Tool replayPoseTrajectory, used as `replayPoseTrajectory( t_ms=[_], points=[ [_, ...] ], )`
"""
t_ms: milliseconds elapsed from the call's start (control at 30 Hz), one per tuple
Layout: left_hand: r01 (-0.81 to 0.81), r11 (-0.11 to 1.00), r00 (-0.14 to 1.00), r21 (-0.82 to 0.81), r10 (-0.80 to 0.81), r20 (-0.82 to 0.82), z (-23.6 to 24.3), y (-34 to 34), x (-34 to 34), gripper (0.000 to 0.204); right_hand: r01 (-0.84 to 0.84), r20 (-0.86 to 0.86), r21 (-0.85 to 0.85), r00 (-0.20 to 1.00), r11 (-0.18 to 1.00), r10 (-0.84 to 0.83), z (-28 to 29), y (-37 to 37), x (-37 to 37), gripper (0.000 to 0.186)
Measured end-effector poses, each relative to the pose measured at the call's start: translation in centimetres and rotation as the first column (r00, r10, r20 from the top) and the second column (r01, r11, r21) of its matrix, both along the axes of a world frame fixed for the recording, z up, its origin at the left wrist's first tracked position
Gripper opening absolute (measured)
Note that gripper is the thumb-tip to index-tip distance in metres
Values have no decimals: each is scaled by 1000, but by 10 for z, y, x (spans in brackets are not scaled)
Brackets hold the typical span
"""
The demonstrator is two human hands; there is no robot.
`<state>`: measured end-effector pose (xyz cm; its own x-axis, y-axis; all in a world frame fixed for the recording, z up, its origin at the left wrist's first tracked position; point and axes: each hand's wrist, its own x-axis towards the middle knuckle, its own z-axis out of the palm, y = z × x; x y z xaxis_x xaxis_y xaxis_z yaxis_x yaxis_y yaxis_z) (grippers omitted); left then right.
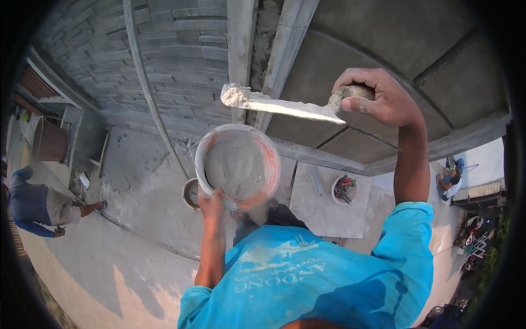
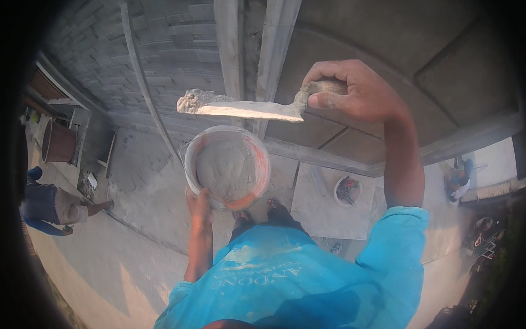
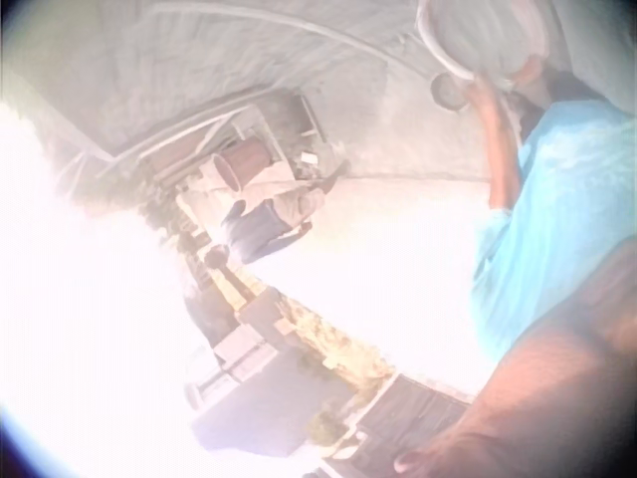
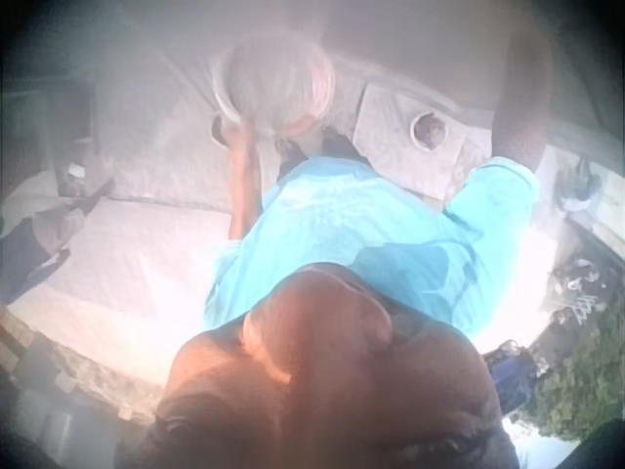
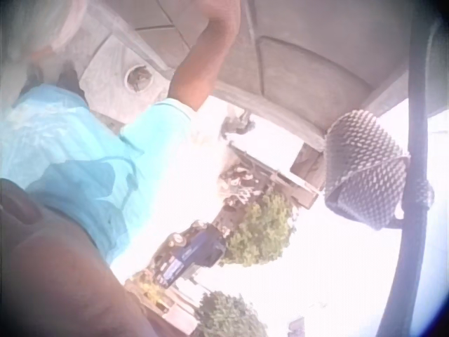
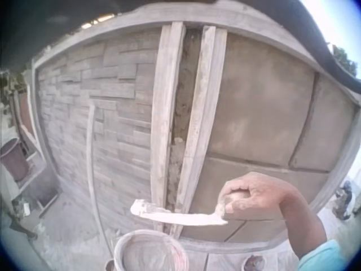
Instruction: The person scoops cement from a bucket with a trowel and applies it to the gaps between roof tiles. They repeatedly smooth the cement into the joints and scrape excess material back into the bucket.
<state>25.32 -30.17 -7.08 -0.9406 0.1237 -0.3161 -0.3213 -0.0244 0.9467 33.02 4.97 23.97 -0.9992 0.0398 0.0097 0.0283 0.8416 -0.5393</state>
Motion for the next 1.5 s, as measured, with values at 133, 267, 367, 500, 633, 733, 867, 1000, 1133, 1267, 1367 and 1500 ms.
replayPoseTrajectory(
  t_ms=[133,267,367,500,633,733,867,1000,1133,1267,1367,1500],
  points=[
    [1,1000,998,23,1,-63,-12,4,7,60,242,102,-110,967,964,-231,27,53,-51,31],
    [-40,997,999,61,38,22,-12,16,15,60,365,-250,148,913,919,-322,93,54,-39,32],
    [-39,996,998,85,34,52,17,16,18,61,323,-306,309,924,894,-228,82,46,-23,30],
    [-20,997,1000,81,21,-6,29,31,14,63,127,29,512,986,850,-165,-34,-10,10,25],
    [53,996,997,76,-49,-52,59,45,17,63,30,240,563,950,826,-199,-130,-58,26,23],
    [57,995,997,84,-52,-57,68,48,19,61,74,59,611,989,788,-138,-183,-65,25,22],
    [17,992,1000,122,-16,-9,69,48,17,61,165,-115,512,986,843,-123,-184,-57,34,21],
    [-65,991,998,117,61,35,39,45,6,63,219,-178,463,972,859,-152,-158,-50,38,25],
    [-99,988,992,116,89,88,39,32,10,64,288,-151,289,956,913,-253,-77,-43,33,27],
    [-132,989,989,65,127,73,15,13,13,66,-55,-5,28,998,998,56,-3,8,5,28],
    [-173,984,980,46,168,103,18,5,17,66,-176,174,-189,962,966,210,7,61,-34,31],
    [-116,993,992,-35,114,-60,-29,-12,18,65,215,100,-93,973,972,-206,18,99,-77,33]
  ],
)
